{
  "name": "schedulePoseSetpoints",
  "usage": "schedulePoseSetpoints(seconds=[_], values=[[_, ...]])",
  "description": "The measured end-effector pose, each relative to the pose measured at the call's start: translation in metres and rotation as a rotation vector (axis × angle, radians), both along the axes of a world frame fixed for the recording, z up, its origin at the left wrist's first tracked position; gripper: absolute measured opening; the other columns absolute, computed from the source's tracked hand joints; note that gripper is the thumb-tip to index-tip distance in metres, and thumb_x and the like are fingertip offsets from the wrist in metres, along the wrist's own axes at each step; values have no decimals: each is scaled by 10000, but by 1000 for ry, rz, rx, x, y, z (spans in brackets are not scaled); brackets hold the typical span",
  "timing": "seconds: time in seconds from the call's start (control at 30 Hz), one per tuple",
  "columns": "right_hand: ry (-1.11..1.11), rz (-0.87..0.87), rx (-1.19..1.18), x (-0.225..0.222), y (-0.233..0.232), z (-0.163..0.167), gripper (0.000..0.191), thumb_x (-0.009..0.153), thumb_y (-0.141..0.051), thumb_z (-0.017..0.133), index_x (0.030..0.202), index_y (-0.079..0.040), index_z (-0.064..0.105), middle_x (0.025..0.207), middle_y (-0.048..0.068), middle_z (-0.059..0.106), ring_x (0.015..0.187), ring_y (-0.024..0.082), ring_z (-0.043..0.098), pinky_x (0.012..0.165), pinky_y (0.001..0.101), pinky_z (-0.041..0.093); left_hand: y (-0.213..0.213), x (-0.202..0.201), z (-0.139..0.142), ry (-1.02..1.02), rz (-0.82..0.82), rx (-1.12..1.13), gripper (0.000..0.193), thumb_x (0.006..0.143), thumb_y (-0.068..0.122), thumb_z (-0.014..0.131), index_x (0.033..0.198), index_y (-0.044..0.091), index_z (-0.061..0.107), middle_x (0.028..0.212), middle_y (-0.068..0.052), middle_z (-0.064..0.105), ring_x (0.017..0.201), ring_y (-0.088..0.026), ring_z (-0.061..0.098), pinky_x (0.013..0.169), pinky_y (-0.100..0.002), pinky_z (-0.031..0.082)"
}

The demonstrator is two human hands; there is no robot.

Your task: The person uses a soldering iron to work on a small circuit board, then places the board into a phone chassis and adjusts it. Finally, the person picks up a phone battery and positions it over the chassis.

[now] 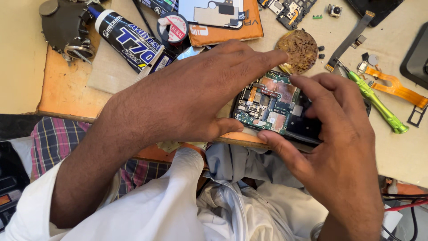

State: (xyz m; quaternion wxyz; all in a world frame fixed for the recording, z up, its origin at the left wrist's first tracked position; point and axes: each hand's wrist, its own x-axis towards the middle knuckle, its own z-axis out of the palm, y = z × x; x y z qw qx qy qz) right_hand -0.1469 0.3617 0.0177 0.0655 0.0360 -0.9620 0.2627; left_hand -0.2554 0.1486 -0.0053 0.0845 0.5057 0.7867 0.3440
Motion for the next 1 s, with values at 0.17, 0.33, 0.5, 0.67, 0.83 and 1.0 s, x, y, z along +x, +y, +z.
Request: schedulePoseSetpoints(seconds=[0.17,0.33,0.5,0.67,0.83,1.0], values=[[143,150,158,-6,1,5,809,632,-240,930,1324,22,604,1285,213,620,1150,397,618,941,468,526,0,1,-1,19,18,4,1089,768,397,920,1593,87,278,1489,-138,539,1392,-332,506,1118,-456,447],[123,164,91,-9,6,7,761,657,-275,922,1293,5,613,1271,180,641,1123,370,639,936,433,534,-2,2,-2,44,23,36,1120,764,379,915,1604,110,224,1557,-150,473,1428,-336,468,1147,-456,424],[163,177,133,-7,6,5,702,650,-280,912,1231,14,649,1224,161,661,1067,350,643,902,434,532,-2,2,-4,49,27,33,1149,724,361,927,1601,114,226,1569,-144,460,1436,-335,460,1154,-449,420],[186,196,185,-6,5,6,699,647,-315,912,1210,13,660,1207,160,664,1054,344,646,879,437,533,-5,0,-6,42,23,25,1135,717,355,937,1588,108,251,1565,-140,463,1435,-334,467,1162,-445,421],[182,132,228,-5,10,9,654,670,-291,930,1194,18,688,1193,183,675,1059,349,669,890,426,543,-5,0,-9,38,30,18,1116,728,323,933,1596,116,264,1566,-145,458,1441,-331,463,1158,-449,419],[102,82,-24,0,32,7,616,732,-183,913,1243,44,653,1254,194,663,1047,250,651,909,353,541,-4,4,-3,59,34,3,1088,715,305,921,1586,99,302,1559,-158,458,1441,-347,445,1148,-457,412]])
